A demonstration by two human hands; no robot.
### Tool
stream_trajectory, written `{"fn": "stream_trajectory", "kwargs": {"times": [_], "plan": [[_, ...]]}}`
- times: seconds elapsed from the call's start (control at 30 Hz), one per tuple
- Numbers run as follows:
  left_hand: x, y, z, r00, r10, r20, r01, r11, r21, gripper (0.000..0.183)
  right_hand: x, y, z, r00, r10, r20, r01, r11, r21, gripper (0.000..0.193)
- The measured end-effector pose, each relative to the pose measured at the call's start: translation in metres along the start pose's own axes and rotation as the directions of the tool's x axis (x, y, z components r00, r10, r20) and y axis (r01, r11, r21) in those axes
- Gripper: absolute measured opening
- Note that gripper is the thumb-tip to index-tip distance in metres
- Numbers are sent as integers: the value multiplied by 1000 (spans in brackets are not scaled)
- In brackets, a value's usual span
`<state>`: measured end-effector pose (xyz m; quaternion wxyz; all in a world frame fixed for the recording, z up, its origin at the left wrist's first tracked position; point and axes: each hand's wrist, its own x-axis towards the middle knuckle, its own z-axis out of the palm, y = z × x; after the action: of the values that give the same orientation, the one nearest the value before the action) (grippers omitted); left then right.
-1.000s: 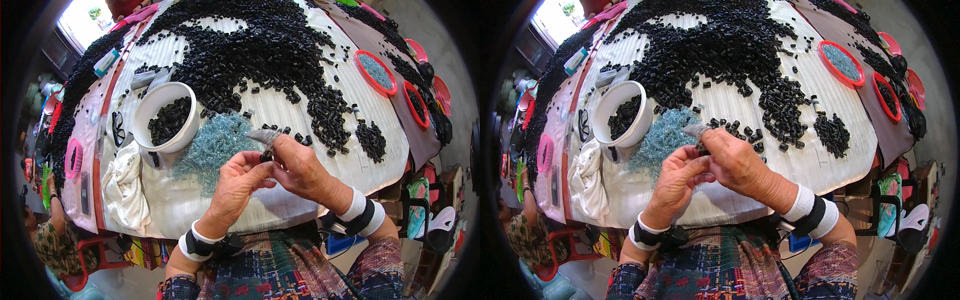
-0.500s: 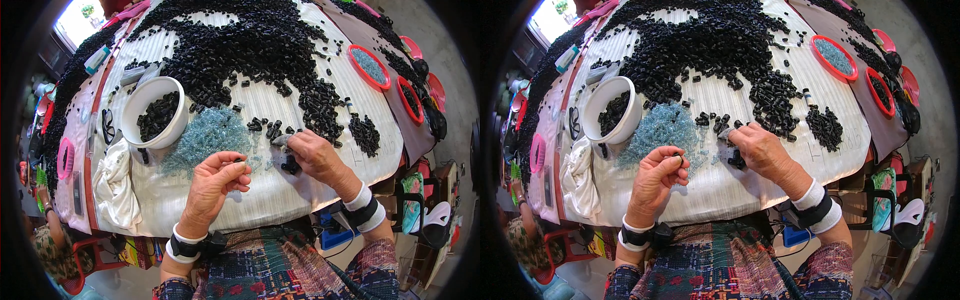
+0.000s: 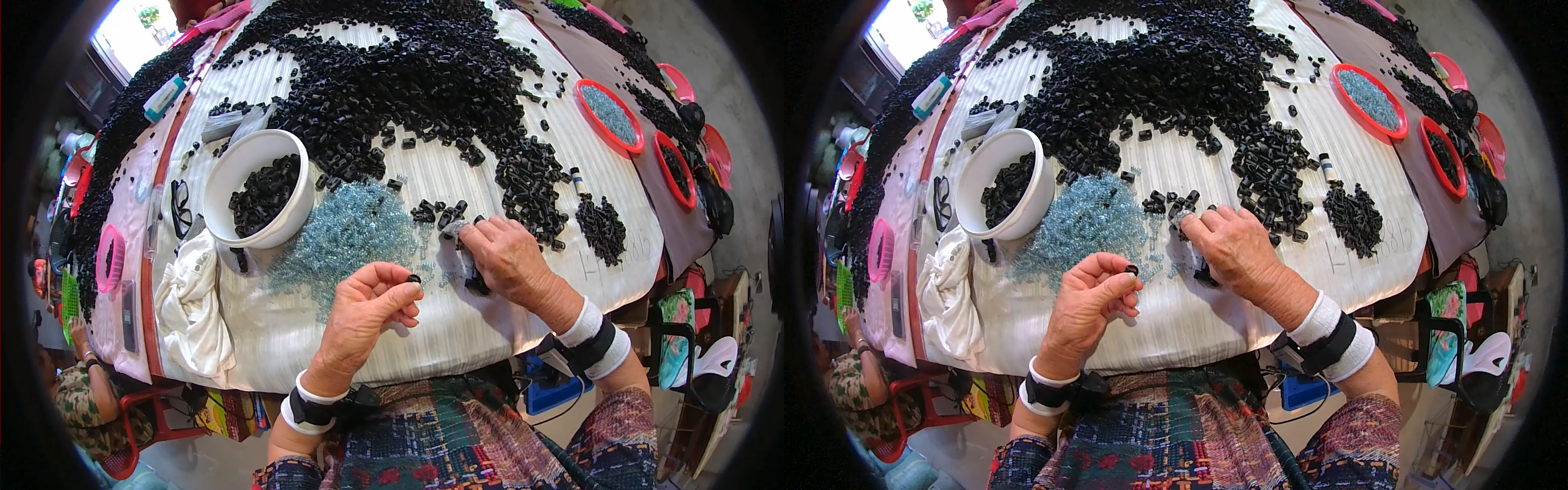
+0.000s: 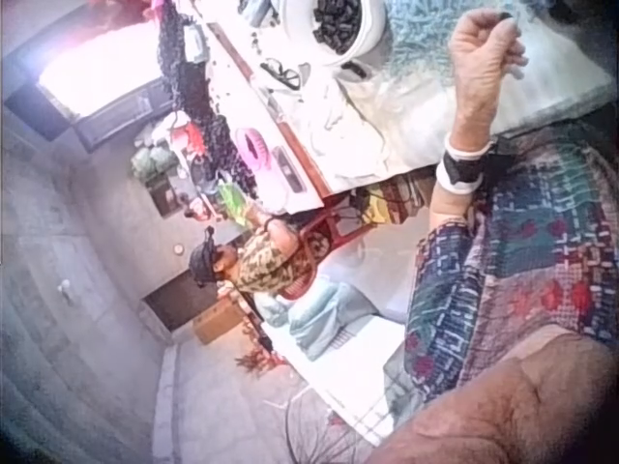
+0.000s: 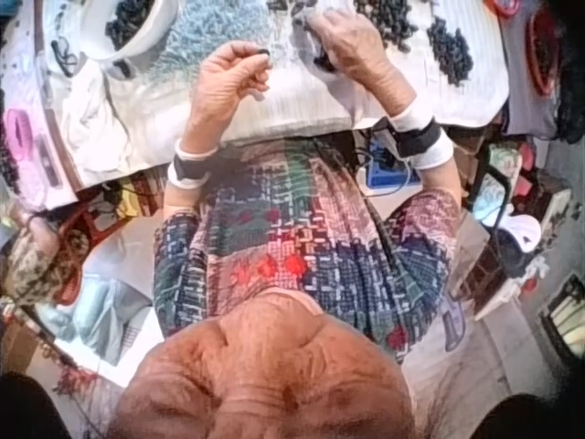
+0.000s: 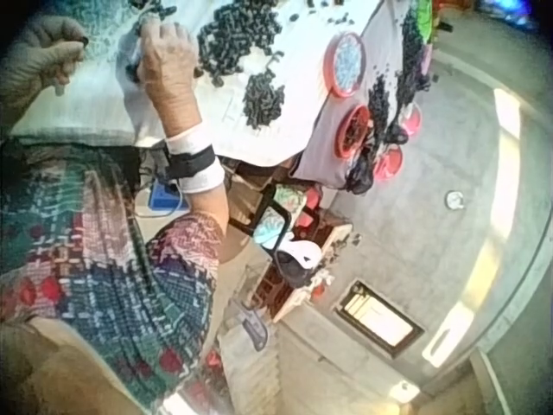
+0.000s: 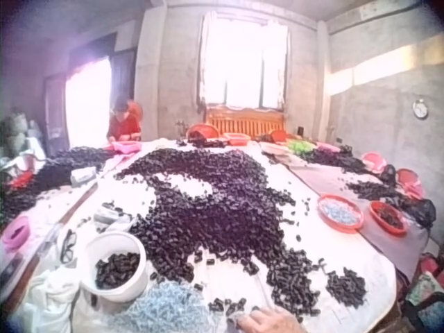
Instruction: Manually sorting and assembling small black and clear beads/jewelry components on a work table.
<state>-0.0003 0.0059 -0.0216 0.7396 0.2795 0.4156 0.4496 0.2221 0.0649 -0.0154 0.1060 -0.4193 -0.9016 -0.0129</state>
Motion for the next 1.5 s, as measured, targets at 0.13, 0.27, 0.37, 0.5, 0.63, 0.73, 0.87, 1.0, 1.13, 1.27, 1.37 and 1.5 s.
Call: {"fn": "stream_trajectory", "kwargs": {"times": [0.13,0.27,0.37,0.5,0.63,0.73,0.87,1.0,1.13,1.27,1.37,1.5], "plan": [[-3,2,1,1000,-8,-15,9,999,41,18,-2,11,4,991,75,-106,-46,967,252,24],[-5,4,-3,1000,0,-28,0,1000,1,19,-4,19,-9,967,146,-211,-60,928,366,22],[-4,3,-6,999,4,-37,-5,1000,-14,19,-4,18,-13,985,45,-167,7,954,298,22],[-3,1,-6,1000,-10,-26,10,1000,3,19,-1,7,-12,998,-55,-35,59,986,155,22],[-3,1,-6,1000,-6,-19,7,1000,8,17,1,3,-4,999,-24,27,21,995,95,21],[-3,1,-4,1000,3,-31,-3,1000,27,16,1,-3,-4,998,-33,49,33,999,15,21],[-2,1,-1,999,27,-25,-26,999,31,15,1,3,-3,999,-28,34,27,999,32,22],[-5,2,-5,999,24,-34,-23,999,43,15,-2,9,-12,996,36,-77,-16,970,241,25],[-6,2,-5,999,36,-34,-36,999,16,19,-2,3,-14,995,20,-96,6,965,262,24],[-6,2,-5,999,29,-19,-29,999,15,20,-4,2,-12,995,-95,-5,95,986,135,20],[-8,3,-7,999,27,-26,-27,1000,-5,20,-11,3,-12,996,-81,42,76,991,107,19],[-7,4,-5,999,15,-29,-15,1000,-8,20,-9,1,-7,996,-72,44,68,993,95,20]]}}
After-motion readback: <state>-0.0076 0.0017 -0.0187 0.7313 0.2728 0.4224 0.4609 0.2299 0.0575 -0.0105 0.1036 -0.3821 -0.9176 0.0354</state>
